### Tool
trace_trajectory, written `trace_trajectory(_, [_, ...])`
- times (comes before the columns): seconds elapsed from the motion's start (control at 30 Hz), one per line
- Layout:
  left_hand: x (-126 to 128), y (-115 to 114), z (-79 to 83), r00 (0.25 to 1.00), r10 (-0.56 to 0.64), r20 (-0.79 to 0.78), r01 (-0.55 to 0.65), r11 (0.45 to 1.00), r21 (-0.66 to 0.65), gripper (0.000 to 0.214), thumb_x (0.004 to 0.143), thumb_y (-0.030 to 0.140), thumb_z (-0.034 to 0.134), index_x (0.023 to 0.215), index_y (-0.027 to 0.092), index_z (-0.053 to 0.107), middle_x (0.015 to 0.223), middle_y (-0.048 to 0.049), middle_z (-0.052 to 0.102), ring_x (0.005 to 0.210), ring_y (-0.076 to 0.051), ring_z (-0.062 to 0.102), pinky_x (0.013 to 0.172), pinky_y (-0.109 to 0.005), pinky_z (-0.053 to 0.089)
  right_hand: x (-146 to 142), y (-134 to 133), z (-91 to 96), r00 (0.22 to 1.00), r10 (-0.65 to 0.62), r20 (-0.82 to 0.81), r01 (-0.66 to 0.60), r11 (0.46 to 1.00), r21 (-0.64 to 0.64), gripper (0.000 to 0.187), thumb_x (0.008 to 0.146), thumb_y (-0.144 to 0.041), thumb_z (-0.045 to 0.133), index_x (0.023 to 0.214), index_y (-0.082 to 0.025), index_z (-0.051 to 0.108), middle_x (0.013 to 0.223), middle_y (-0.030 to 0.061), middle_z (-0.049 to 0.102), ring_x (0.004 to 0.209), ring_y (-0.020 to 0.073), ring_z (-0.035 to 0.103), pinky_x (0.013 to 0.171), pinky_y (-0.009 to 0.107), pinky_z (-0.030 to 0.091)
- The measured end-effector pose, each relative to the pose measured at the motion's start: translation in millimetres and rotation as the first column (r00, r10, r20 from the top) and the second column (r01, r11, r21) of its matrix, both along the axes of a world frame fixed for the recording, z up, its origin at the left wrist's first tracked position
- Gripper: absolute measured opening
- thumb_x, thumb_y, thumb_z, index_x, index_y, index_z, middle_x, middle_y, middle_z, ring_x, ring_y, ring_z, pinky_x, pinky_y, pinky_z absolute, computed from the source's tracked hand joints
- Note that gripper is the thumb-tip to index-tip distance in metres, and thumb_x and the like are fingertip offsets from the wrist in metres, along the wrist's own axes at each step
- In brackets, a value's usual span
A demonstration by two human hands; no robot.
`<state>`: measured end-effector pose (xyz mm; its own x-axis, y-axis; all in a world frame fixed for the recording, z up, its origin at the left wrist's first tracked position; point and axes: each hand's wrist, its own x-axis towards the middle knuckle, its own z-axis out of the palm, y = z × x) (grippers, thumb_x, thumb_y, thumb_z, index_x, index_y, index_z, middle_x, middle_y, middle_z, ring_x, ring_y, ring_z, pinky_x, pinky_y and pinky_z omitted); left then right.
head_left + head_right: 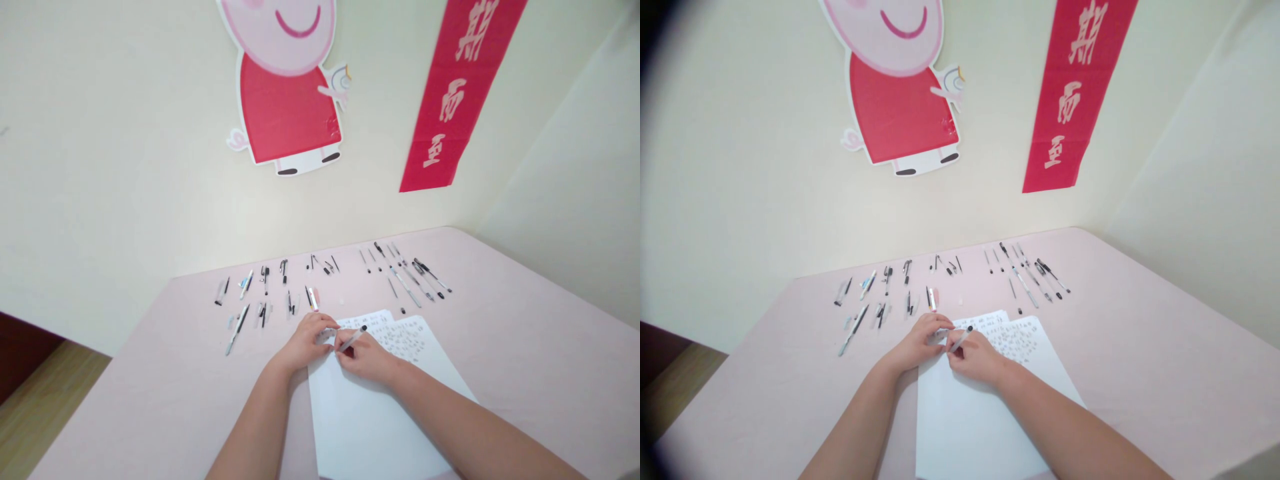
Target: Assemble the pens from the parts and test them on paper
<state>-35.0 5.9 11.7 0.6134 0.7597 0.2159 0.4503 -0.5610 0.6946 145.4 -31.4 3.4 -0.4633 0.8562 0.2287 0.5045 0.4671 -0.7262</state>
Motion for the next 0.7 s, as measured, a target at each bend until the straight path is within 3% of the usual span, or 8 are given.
trace_trajectory(0.7, [-1.6,1.6,-4.7,1.000,0.002,0.004,-0.002,1.000,-0.010,0.039,0.064,0.012,0.065,0.101,0.023,0.063,0.108,-0.0070,0.061,0.105,-0.023,0.050,0.099,-0.041,0.031,2.4,0.2,-0.6,0.999,0.033,-0.033,-0.034,0.999,-0.032,0.013,0.064,-0.008,0.049,0.065,-0.018,0.056,0.059,-0.0034,0.052,0.051,0.0088,0.044,0.053,0.020,0.036])
